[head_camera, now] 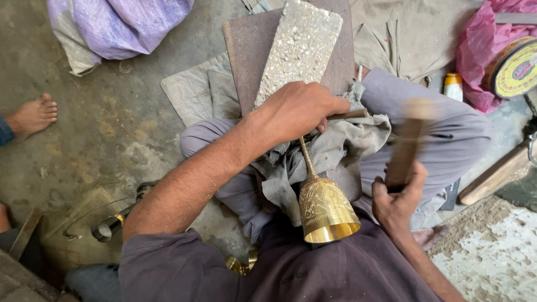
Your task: The person sits on the floor and uses a wooden mallet to repeatedly strike a brass bell held against a cloth-covered anvil. The person adjusts the bell's position occasionally while continuing to hammer the handle area.
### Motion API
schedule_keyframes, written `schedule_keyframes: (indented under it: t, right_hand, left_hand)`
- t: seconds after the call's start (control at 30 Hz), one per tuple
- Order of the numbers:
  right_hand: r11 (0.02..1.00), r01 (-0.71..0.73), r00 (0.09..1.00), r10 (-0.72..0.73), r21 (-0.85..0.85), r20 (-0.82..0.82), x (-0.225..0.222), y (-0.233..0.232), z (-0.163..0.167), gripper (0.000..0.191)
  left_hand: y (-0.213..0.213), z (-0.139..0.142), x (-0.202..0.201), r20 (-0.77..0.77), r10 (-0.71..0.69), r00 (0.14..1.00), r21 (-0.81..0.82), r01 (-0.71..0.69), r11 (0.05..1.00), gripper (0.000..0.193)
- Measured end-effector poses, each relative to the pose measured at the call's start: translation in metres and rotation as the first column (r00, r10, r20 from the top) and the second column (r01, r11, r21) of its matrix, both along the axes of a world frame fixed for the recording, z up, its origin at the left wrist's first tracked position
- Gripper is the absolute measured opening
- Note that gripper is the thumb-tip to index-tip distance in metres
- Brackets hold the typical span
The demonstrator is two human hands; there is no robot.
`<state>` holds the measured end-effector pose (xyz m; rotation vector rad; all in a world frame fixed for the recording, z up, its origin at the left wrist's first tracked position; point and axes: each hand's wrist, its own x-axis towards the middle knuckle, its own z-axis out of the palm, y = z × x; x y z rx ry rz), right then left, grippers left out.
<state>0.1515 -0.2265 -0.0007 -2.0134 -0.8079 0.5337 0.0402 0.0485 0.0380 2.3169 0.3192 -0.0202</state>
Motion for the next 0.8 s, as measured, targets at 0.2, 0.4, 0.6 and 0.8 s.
schedule_keyframes:
  t: [0.2,0.4,0.6,0.8]
  right_hand:
    - [0.964,-0.076,0.882,0.183,-0.254,0.433,0.021,0.004,0.002,0.059]
    - [0.982,0.016,0.995,0.003,-0.187,0.099,0.043,0.006,0.004,0.047]
    - [0.958,0.087,0.972,-0.021,-0.273,0.236,0.048,0.010,0.007,0.050]
    - [0.997,0.046,0.993,-0.039,0.058,-0.109,0.047,0.009,0.000,0.058]
  left_hand:
    - [0.002,-0.006,-0.007,0.039,0.026,0.999,-0.097,-0.022,0.995,0.019]
    - [0.011,-0.008,-0.012,0.018,0.134,0.991,-0.046,-0.134,0.990,0.033]
    - [0.007,-0.010,-0.002,-0.073,0.083,0.994,0.048,-0.080,0.996,0.034]
    - [0.005,-0.011,0.001,0.005,0.040,0.999,0.068,-0.040,0.997,0.021]
